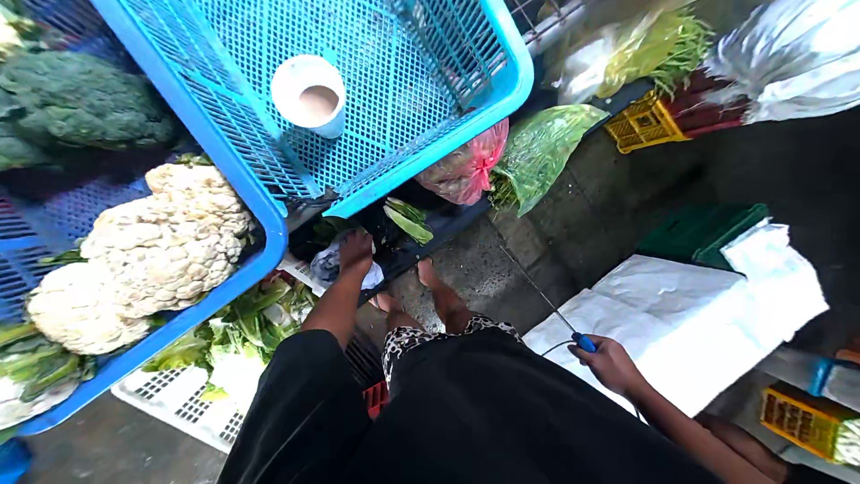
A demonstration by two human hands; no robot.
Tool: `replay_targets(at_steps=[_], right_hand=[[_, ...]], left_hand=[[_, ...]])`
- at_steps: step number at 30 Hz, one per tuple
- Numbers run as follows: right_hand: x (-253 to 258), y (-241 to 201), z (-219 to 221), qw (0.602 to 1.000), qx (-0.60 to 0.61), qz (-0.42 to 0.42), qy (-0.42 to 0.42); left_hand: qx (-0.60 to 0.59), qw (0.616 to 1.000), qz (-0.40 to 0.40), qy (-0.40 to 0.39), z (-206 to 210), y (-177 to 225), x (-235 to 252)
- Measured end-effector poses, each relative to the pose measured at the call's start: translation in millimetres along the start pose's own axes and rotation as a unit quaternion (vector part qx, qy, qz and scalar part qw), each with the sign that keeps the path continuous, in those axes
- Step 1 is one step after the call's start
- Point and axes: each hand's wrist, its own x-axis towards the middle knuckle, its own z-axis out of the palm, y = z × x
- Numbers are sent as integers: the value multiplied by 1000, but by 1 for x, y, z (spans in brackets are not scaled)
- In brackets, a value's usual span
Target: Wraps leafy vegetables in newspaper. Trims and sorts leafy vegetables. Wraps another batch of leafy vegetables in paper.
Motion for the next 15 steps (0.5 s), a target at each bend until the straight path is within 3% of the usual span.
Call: replay_targets(at_steps=[4,9,15], right_hand=[[2,-6,-7,1000,-13,-13,1],[2,-10,-16,1000,-27,-15,4],[6,-11,-10,999,-15,-39,15]], left_hand=[[93,993,72,18,8,12,20],[171,981,88,-18,0,15,29],[88,989,110,32,-51,2,15]])
